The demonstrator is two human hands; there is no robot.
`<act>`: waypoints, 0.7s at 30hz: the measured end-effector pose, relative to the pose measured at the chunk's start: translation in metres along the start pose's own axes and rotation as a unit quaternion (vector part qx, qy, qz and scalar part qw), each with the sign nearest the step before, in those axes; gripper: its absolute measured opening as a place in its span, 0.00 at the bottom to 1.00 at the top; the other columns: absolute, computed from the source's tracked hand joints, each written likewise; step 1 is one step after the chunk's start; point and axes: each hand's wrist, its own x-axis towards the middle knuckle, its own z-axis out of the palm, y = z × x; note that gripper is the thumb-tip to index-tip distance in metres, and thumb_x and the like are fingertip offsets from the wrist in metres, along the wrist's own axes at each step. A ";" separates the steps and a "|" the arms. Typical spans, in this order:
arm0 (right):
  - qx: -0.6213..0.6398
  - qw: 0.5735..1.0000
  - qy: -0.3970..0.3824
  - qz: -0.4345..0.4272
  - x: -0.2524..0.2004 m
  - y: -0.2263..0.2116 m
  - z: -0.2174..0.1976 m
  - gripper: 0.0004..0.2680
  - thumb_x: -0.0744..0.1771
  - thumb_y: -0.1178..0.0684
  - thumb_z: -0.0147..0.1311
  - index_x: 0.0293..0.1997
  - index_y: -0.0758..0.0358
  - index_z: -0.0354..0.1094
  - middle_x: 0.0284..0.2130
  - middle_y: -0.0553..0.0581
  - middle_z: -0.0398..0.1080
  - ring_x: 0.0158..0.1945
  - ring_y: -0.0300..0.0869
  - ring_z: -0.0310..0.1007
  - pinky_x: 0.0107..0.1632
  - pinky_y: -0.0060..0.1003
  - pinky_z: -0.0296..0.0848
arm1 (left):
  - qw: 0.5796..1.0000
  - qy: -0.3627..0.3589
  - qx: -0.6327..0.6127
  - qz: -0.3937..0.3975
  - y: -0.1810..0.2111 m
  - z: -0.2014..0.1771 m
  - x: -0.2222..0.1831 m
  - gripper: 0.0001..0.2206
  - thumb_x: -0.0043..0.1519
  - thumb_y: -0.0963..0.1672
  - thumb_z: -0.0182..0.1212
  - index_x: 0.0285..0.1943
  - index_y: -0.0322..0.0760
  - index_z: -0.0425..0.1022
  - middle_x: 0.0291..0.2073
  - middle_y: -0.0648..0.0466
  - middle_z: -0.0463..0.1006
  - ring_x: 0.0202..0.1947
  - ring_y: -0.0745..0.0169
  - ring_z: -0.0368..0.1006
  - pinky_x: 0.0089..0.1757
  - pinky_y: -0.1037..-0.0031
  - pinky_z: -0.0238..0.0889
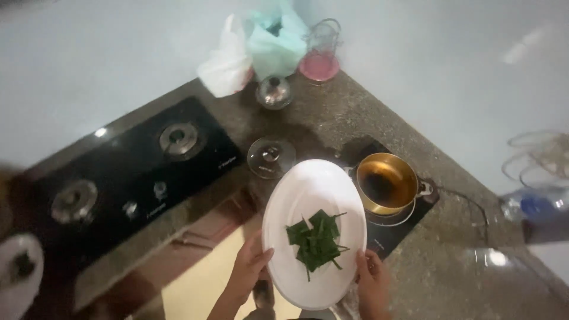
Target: Tearing and folding green leaves, arranging them on a plate, and then placing them into a steamer pot on an induction cooker for steaming.
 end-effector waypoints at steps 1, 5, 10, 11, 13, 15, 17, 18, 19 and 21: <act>-0.009 0.997 0.028 0.074 -0.014 -0.019 0.010 0.11 0.67 0.48 0.45 0.46 0.63 0.67 0.43 0.60 0.70 0.44 0.49 0.68 0.46 0.44 0.70 | 0.999 0.000 0.012 -0.052 0.018 0.000 0.004 0.26 0.51 0.42 0.59 0.61 0.41 0.64 0.46 0.45 0.77 0.42 0.52 0.75 0.36 0.64 0.74; 0.078 0.994 0.076 -0.027 0.005 0.040 0.020 0.07 0.66 0.54 0.49 0.29 0.66 0.66 0.12 0.54 0.50 0.19 0.38 0.46 0.24 0.35 0.48 | 0.994 -0.055 0.040 -0.082 0.037 -0.010 0.042 0.26 0.50 0.41 0.61 0.60 0.38 0.64 0.46 0.42 0.77 0.43 0.50 0.74 0.44 0.63 0.71; 0.155 0.976 0.129 -0.086 -0.002 0.060 0.009 0.07 0.65 0.50 0.51 0.28 0.60 0.66 0.19 0.51 0.60 0.20 0.36 0.49 0.19 0.31 0.47 | 0.969 -0.115 0.168 -0.143 0.039 0.010 0.072 0.23 0.53 0.43 0.59 0.60 0.49 0.62 0.45 0.42 0.76 0.39 0.48 0.75 0.32 0.63 0.74; 0.162 0.973 0.144 -0.082 -0.003 0.062 0.004 0.07 0.65 0.50 0.51 0.28 0.60 0.66 0.19 0.51 0.60 0.20 0.36 0.49 0.19 0.31 0.47 | 0.965 -0.128 0.178 -0.147 0.033 0.016 0.078 0.23 0.53 0.43 0.59 0.60 0.49 0.62 0.45 0.42 0.76 0.39 0.48 0.75 0.32 0.63 0.74; 0.142 0.971 0.178 -0.074 -0.001 0.069 -0.009 0.08 0.65 0.52 0.50 0.34 0.67 0.70 0.22 0.57 0.66 0.24 0.39 0.55 0.24 0.34 0.55 | 0.959 -0.150 0.174 -0.167 0.018 0.029 0.087 0.24 0.54 0.44 0.59 0.61 0.50 0.61 0.41 0.44 0.77 0.35 0.52 0.73 0.31 0.67 0.69; 0.137 0.965 0.208 -0.083 0.004 0.086 -0.021 0.08 0.65 0.51 0.50 0.34 0.67 0.70 0.22 0.56 0.68 0.23 0.38 0.56 0.23 0.32 0.54 | 0.959 -0.166 0.164 -0.160 -0.007 0.039 0.097 0.24 0.53 0.43 0.60 0.60 0.48 0.62 0.40 0.43 0.77 0.35 0.50 0.73 0.31 0.64 0.70; 0.128 0.959 0.235 -0.089 0.007 0.105 -0.035 0.08 0.65 0.50 0.51 0.33 0.66 0.70 0.22 0.55 0.69 0.23 0.36 0.57 0.23 0.31 0.54 | 0.959 -0.179 0.152 -0.157 -0.029 0.050 0.097 0.24 0.52 0.42 0.61 0.60 0.47 0.64 0.40 0.41 0.78 0.36 0.49 0.74 0.30 0.60 0.72; 0.113 0.955 0.264 -0.073 0.011 0.112 -0.041 0.10 0.64 0.49 0.51 0.35 0.68 0.71 0.26 0.58 0.71 0.29 0.38 0.62 0.30 0.33 0.60 | 0.953 -0.185 0.184 -0.154 -0.035 0.059 0.095 0.25 0.52 0.42 0.61 0.61 0.46 0.63 0.43 0.42 0.78 0.38 0.50 0.75 0.32 0.62 0.73; 0.098 0.949 0.292 -0.057 0.014 0.119 -0.047 0.13 0.63 0.48 0.51 0.37 0.70 0.71 0.30 0.61 0.74 0.35 0.39 0.68 0.37 0.35 0.66 | 0.946 -0.191 0.216 -0.151 -0.039 0.067 0.093 0.26 0.52 0.43 0.61 0.62 0.46 0.62 0.46 0.43 0.78 0.39 0.52 0.76 0.33 0.63 0.74; 0.078 0.945 0.314 -0.055 0.027 0.145 -0.067 0.13 0.63 0.47 0.51 0.37 0.70 0.71 0.30 0.61 0.74 0.34 0.40 0.69 0.36 0.35 0.66 | 0.944 -0.207 0.203 -0.157 -0.072 0.078 0.101 0.23 0.54 0.42 0.59 0.60 0.44 0.64 0.40 0.42 0.79 0.31 0.51 0.76 0.29 0.62 0.75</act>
